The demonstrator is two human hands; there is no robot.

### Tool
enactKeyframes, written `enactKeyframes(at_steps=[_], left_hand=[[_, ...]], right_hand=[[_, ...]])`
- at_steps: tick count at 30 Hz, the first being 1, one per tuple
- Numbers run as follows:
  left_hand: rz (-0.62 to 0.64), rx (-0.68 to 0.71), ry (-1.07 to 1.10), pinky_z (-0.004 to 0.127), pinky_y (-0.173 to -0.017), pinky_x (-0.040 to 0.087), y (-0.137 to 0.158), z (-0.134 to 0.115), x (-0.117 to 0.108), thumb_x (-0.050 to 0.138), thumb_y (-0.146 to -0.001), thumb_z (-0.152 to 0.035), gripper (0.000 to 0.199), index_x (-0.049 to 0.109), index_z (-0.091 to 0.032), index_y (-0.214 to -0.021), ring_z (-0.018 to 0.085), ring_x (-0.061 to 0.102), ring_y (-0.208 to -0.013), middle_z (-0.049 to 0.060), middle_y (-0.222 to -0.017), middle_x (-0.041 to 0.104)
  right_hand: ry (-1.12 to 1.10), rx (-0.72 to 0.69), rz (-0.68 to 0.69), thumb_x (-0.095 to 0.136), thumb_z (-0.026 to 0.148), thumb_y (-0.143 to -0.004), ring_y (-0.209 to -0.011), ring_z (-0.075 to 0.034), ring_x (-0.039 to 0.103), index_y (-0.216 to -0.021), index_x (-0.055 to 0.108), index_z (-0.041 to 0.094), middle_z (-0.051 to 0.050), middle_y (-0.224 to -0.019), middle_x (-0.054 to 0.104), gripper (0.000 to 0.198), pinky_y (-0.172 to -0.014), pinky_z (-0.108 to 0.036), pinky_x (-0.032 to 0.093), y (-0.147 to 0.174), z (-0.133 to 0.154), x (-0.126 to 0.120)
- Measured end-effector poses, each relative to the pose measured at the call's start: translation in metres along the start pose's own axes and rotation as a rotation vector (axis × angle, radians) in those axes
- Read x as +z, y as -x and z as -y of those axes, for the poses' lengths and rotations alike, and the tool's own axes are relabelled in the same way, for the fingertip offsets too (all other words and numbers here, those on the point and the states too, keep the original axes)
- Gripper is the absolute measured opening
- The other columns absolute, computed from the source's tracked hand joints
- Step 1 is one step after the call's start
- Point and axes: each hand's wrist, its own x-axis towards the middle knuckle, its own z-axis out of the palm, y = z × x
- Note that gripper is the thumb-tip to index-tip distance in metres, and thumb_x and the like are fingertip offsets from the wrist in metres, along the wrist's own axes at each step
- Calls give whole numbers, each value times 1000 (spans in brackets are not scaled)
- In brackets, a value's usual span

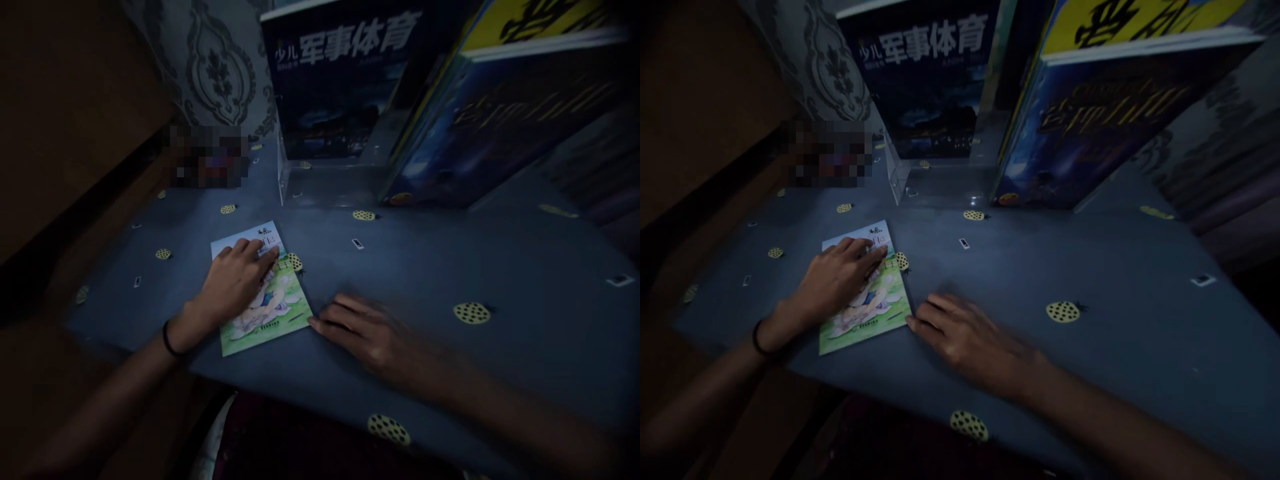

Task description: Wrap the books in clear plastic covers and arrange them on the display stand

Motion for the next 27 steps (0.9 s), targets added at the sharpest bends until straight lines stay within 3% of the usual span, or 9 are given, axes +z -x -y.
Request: enactKeyframes(at_steps=[4,8,12,15,19,23,27], left_hand=[[-2,-73,14,39,-80,54,-20,21,3,38,-100,-16,45,52,-24,-142,28,57,-110,13,-130,60],[-56,-87,24,40,-83,51,-23,27,13,36,-99,-15,46,53,-24,-142,28,58,-110,13,-130,60],[-95,-94,53,44,-90,48,-21,27,24,38,-98,-16,47,53,-23,-143,29,57,-112,14,-132,59],[-105,-96,90,44,-91,46,-20,28,28,40,-98,-17,46,54,-23,-142,29,56,-113,14,-133,59],[-133,-122,100,43,-93,46,-20,27,29,39,-98,-14,47,54,-23,-142,28,57,-113,14,-133,59],[-96,-129,109,45,-94,46,-21,27,31,43,-101,-25,44,52,-24,-144,30,56,-115,15,-135,58],[-99,-103,149,42,-94,46,-20,32,35,44,-102,-30,45,49,-26,-146,29,55,-118,13,-136,57]], right_hand=[[4,18,29,42,5,-99,-96,-21,63,-125,62,11,-11,-101,72,33,-79,-37,59,6,3,0],[-24,46,34,39,4,-98,-96,-21,64,-127,60,14,-10,-102,72,37,-82,-39,59,12,3,1],[-40,57,-72,38,0,-96,-91,-21,65,-119,64,14,-10,-99,72,37,-79,-39,58,4,3,-2],[-74,61,-118,43,5,-96,-92,-22,65,-123,64,15,-12,-100,72,35,-79,-42,58,-15,10,-6],[-163,105,-56,46,8,-95,-104,-26,63,-134,59,14,-14,-109,69,41,-90,-49,59,-59,25,-4],[-241,220,-45,45,9,-94,-118,-27,57,-133,57,12,-16,-125,63,41,-101,-53,55,-102,37,16],[-261,244,-111,44,10,-93,-126,-28,54,-139,52,14,-17,-135,58,46,-107,-55,51,-111,33,44]])
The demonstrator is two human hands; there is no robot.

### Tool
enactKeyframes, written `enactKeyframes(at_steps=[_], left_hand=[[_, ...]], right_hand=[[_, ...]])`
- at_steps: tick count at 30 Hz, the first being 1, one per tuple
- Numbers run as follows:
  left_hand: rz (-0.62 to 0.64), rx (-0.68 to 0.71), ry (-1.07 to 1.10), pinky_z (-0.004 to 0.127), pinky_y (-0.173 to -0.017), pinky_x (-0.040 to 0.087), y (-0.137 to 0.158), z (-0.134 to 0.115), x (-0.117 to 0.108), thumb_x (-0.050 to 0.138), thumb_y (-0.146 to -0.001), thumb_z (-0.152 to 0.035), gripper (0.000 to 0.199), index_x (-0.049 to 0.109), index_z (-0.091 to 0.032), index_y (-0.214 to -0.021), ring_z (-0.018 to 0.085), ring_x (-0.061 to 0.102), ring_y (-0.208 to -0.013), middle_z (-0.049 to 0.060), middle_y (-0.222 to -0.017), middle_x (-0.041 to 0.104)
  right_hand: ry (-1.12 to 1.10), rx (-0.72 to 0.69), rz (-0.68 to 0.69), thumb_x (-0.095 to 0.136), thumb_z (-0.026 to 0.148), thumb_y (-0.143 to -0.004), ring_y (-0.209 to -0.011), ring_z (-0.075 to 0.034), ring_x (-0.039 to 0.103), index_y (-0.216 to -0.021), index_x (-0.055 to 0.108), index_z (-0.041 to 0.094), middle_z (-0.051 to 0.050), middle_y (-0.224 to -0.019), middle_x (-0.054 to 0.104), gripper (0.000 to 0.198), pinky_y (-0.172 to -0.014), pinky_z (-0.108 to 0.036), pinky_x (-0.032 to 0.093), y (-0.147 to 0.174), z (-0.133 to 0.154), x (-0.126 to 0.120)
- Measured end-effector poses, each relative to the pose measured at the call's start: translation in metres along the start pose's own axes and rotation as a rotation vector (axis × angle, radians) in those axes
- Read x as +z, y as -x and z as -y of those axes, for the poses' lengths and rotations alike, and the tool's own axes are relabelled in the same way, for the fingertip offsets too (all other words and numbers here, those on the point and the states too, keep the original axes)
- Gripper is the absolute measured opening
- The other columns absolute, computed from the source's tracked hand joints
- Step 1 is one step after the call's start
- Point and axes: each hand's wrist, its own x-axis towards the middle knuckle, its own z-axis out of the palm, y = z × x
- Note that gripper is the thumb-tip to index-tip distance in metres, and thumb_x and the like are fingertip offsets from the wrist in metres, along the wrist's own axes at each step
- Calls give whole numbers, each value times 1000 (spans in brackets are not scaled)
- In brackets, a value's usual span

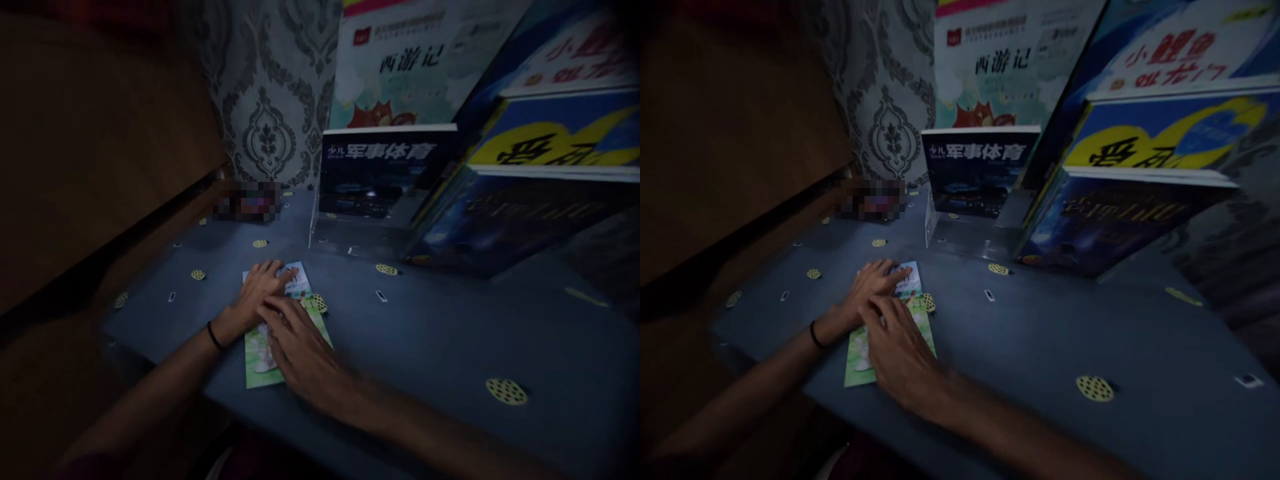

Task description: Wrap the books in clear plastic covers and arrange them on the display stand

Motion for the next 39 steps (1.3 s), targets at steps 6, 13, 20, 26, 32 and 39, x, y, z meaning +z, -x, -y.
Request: enactKeyframes(at_steps=[6,13,20,26,32,39], left_hand=[[-57,-1,49,43,-91,48,7,3,-4,43,-99,-16,44,52,-22,-142,28,58,-112,13,-128,61],[-150,-354,137,50,-99,49,32,16,17,39,-102,-28,43,49,-17,-142,33,56,-123,20,-141,52],[-329,-463,912,49,-109,45,46,38,28,58,-88,-37,57,51,-19,-141,35,54,-130,15,-137,59],[-335,-837,1731,38,-91,58,39,25,-1,80,-69,-23,61,58,-17,-125,33,66,-117,18,-133,63],[-117,-892,2098,37,-74,64,53,-13,-25,84,-64,-9,59,62,-11,-119,34,76,-94,16,-104,77],[-291,-979,2148,36,-72,66,43,-23,-54,62,-87,-6,23,66,-11,-108,27,78,-81,13,-89,77]], right_hand=[[116,48,-17,41,11,-96,-138,-30,47,-143,49,15,-19,-144,52,47,-109,-56,51,26,-28,8],[265,217,9,43,18,-98,-147,-34,38,-147,50,21,-17,-157,42,49,-113,-58,44,41,-43,14],[258,305,210,50,10,-90,-152,-41,24,-152,45,18,-20,-163,33,62,-119,-63,32,32,-31,7],[167,364,194,49,13,-93,-154,-43,14,-155,40,20,-16,-167,23,64,-121,-66,25,34,-27,4],[-39,440,122,39,27,-102,-156,-34,11,-162,23,18,-13,-171,7,63,-126,-55,22,37,-24,-4],[-421,538,-194,48,47,-99,-155,-28,20,-163,10,18,-14,-168,21,80,-126,-48,22,42,-34,-9]])
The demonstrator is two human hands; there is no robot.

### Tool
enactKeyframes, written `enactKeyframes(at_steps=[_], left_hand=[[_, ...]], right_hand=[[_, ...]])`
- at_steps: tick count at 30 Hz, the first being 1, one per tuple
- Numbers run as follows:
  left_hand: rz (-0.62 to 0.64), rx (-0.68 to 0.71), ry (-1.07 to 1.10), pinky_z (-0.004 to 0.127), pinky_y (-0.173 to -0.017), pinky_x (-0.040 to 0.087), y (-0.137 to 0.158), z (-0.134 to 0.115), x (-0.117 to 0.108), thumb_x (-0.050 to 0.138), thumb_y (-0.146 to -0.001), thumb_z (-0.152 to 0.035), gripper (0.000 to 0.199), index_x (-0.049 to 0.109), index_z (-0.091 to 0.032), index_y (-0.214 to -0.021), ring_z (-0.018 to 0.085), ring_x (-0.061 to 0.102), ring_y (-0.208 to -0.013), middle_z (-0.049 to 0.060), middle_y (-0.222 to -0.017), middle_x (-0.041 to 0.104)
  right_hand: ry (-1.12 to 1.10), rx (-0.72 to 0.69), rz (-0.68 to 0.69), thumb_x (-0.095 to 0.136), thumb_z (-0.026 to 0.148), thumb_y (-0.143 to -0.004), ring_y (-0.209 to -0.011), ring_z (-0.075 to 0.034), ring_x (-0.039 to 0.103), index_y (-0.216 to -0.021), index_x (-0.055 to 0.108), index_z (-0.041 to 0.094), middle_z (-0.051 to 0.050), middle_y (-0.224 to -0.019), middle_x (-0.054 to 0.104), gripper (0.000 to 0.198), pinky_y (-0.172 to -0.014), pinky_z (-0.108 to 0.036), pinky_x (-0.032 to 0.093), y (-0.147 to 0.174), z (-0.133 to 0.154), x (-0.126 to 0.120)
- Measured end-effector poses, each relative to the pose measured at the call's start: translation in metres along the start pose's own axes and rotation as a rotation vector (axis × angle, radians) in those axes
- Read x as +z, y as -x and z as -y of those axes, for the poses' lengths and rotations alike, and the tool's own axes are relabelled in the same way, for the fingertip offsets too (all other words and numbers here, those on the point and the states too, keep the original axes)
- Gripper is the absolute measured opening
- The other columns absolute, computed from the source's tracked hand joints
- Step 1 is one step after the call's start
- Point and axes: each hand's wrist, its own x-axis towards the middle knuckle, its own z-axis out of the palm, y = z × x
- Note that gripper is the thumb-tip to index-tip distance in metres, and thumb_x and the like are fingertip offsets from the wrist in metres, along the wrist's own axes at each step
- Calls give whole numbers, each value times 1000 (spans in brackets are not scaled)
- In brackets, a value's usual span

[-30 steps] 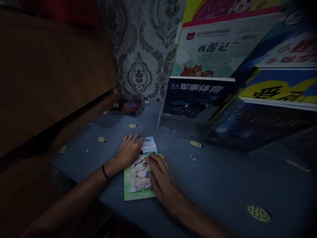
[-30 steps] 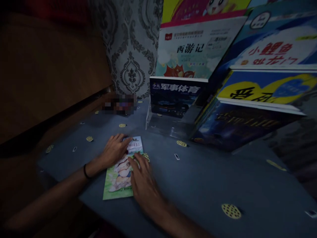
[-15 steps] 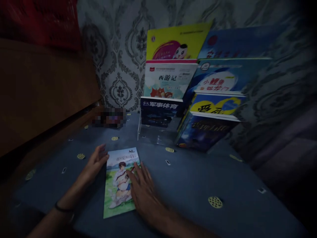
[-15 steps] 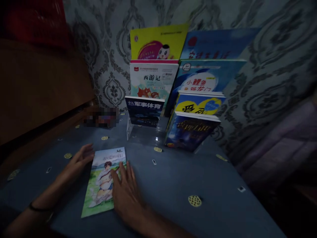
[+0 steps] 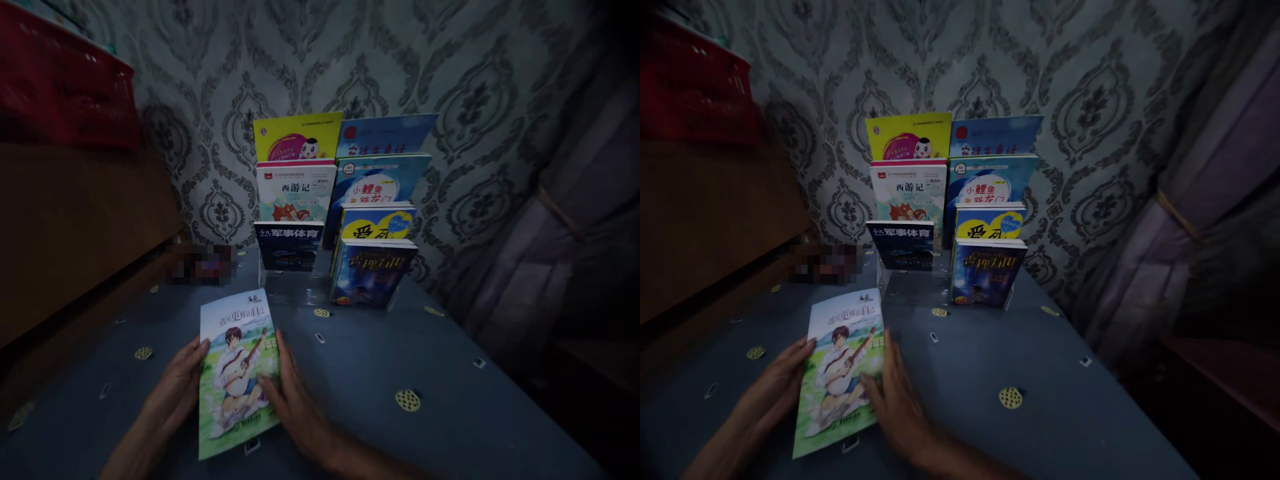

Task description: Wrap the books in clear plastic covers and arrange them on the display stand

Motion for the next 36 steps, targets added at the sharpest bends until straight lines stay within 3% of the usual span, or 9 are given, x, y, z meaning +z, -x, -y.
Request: enactKeyframes(at_steps=[4,6,9,11,15,20,24,26,36], left_hand=[[-57,69,0,37,-73,65,-3,1,20,54,-96,-16,16,67,-11,-104,26,77,-78,13,-86,77],[-18,121,-1,39,-77,65,-9,4,26,51,-99,-23,22,68,-11,-105,26,77,-82,14,-89,78],[83,257,-24,42,-85,62,-26,11,28,55,-98,-40,33,70,-13,-108,28,76,-92,13,-97,79],[111,331,-92,42,-89,60,-38,17,23,66,-88,-54,45,71,-14,-110,30,74,-99,12,-101,78],[164,330,-289,40,-93,57,-51,20,3,78,-69,-68,68,71,-16,-112,32,70,-108,11,-109,77],[324,313,-594,28,-81,57,-45,-7,-9,84,-72,-50,46,74,-21,-106,28,69,-100,7,-102,76],[444,252,-688,24,-53,50,-42,-34,10,80,-77,-33,20,75,-19,-91,19,60,-62,4,-71,69],[496,233,-684,22,-44,44,-45,-42,26,79,-78,-31,17,74,-18,-87,16,54,-52,2,-66,65],[587,419,-789,18,-38,46,-77,-61,91,79,-72,-48,37,69,-15,-86,15,59,-60,2,-72,61]], right_hand=[[-215,-58,22,51,51,-98,-123,-27,61,-144,47,19,-13,-135,64,56,-103,-42,51,-6,4,-15],[-212,-102,9,51,51,-98,-102,-24,68,-120,61,20,-9,-112,72,40,-87,-37,55,-9,8,-25],[-135,-152,-43,51,46,-99,-94,-21,66,-106,61,21,-5,-103,71,28,-83,-32,51,-9,15,-39],[-102,-166,-53,51,42,-98,-93,-20,64,-103,60,21,-5,-102,69,23,-82,-31,49,-7,16,-45],[-137,-154,-10,52,41,-98,-90,-19,63,-97,57,22,-4,-99,68,20,-78,-30,49,-7,11,-51],[-214,-144,6,55,46,-96,-82,-17,61,-90,56,22,-2,-93,66,24,-71,-28,49,-15,7,-54],[-266,-101,13,58,50,-94,-71,-15,58,-94,58,21,-4,-93,66,29,-53,-23,45,-27,11,-62],[-307,-90,4,61,52,-92,-67,-13,57,-94,58,21,-4,-90,67,32,-48,-21,42,-36,13,-69],[-319,-106,-54,72,54,-80,-55,-10,52,-90,57,20,0,-77,65,39,-41,-19,39,-81,27,-120]])
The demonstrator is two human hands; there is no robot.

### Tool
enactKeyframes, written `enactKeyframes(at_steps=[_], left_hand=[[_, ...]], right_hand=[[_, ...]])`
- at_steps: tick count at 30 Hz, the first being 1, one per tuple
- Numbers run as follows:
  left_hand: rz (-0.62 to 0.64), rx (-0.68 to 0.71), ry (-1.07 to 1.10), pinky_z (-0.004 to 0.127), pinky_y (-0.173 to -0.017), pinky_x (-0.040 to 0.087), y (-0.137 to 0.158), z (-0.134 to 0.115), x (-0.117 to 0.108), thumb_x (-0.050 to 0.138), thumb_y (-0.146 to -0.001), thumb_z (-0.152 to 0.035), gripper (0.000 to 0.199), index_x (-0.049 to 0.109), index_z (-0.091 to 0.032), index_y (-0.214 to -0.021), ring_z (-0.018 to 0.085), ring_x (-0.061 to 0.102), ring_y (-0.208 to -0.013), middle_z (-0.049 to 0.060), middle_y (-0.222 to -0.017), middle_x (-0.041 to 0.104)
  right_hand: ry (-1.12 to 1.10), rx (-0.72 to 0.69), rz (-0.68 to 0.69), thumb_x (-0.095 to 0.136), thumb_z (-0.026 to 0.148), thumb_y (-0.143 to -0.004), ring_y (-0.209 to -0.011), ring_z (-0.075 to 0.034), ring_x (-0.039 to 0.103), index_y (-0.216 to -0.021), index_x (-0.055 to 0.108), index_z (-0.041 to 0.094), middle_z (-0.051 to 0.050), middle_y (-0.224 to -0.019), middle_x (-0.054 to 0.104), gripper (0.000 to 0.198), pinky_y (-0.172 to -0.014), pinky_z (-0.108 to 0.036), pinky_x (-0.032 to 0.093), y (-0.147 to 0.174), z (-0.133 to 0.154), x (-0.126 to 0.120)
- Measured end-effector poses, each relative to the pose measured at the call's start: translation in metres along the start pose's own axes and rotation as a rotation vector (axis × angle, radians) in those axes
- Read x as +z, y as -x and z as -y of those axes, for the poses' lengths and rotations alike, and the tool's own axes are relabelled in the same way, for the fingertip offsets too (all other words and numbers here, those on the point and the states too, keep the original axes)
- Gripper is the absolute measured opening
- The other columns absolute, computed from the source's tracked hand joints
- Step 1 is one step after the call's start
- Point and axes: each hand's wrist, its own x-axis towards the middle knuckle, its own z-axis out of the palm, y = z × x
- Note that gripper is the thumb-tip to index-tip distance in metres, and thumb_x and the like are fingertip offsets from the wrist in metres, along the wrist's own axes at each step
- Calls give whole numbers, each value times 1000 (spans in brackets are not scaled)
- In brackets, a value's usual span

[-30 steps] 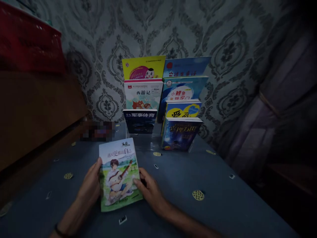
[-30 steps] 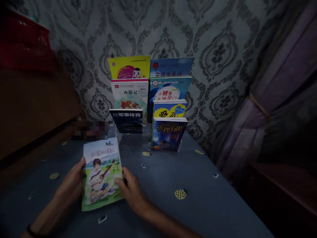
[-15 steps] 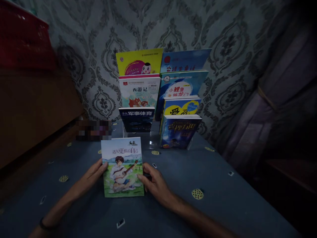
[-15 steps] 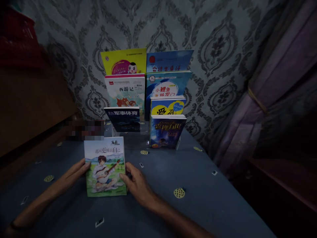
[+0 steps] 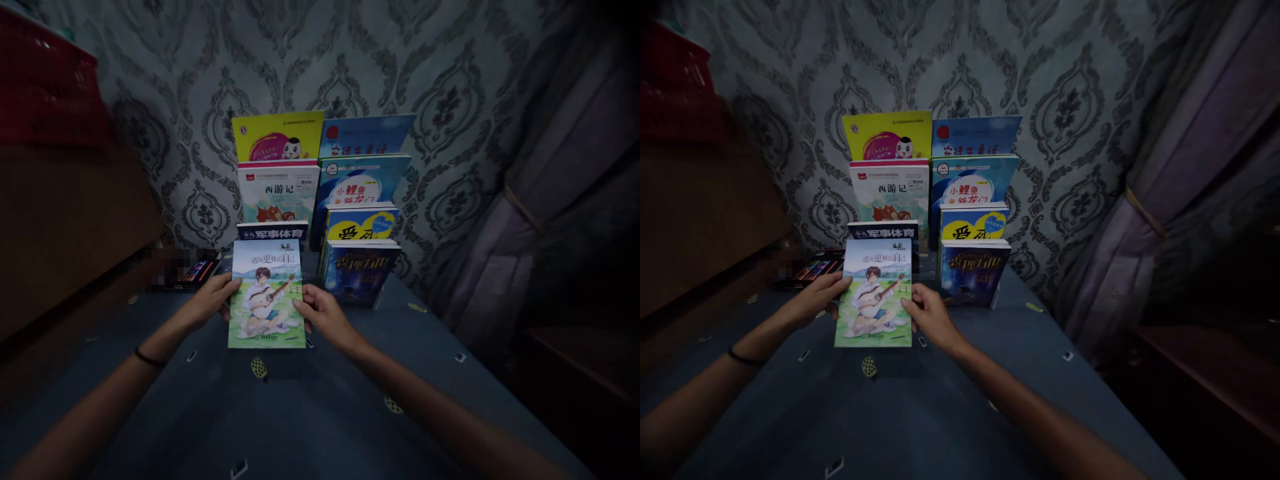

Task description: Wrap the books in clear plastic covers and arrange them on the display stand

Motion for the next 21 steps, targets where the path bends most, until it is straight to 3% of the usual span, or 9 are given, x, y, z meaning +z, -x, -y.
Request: enactKeyframes(at_steps=[13,16,21], left_hand=[[-112,188,-22,16,-39,46,-54,-16,-4,77,-70,-44,34,59,-16,-75,12,54,-61,-1,-68,54],[-147,232,-10,17,-44,50,-65,-24,-6,75,-71,-40,29,58,-17,-78,12,54,-65,-2,-71,53],[-230,352,51,23,-57,59,-81,-38,-7,68,-74,-34,26,59,-17,-90,14,60,-74,0,-82,60]], right_hand=[[241,-135,-102,64,57,-80,-50,-11,50,-87,56,20,1,-69,62,38,-40,-22,38,-51,15,-26],[335,-185,-160,62,46,-82,-59,-14,55,-87,57,20,-1,-74,64,27,-47,-25,43,-68,21,-33],[512,-294,-303,61,25,-81,-76,-19,57,-85,57,21,-3,-80,62,7,-72,-36,50,-98,38,-41]])
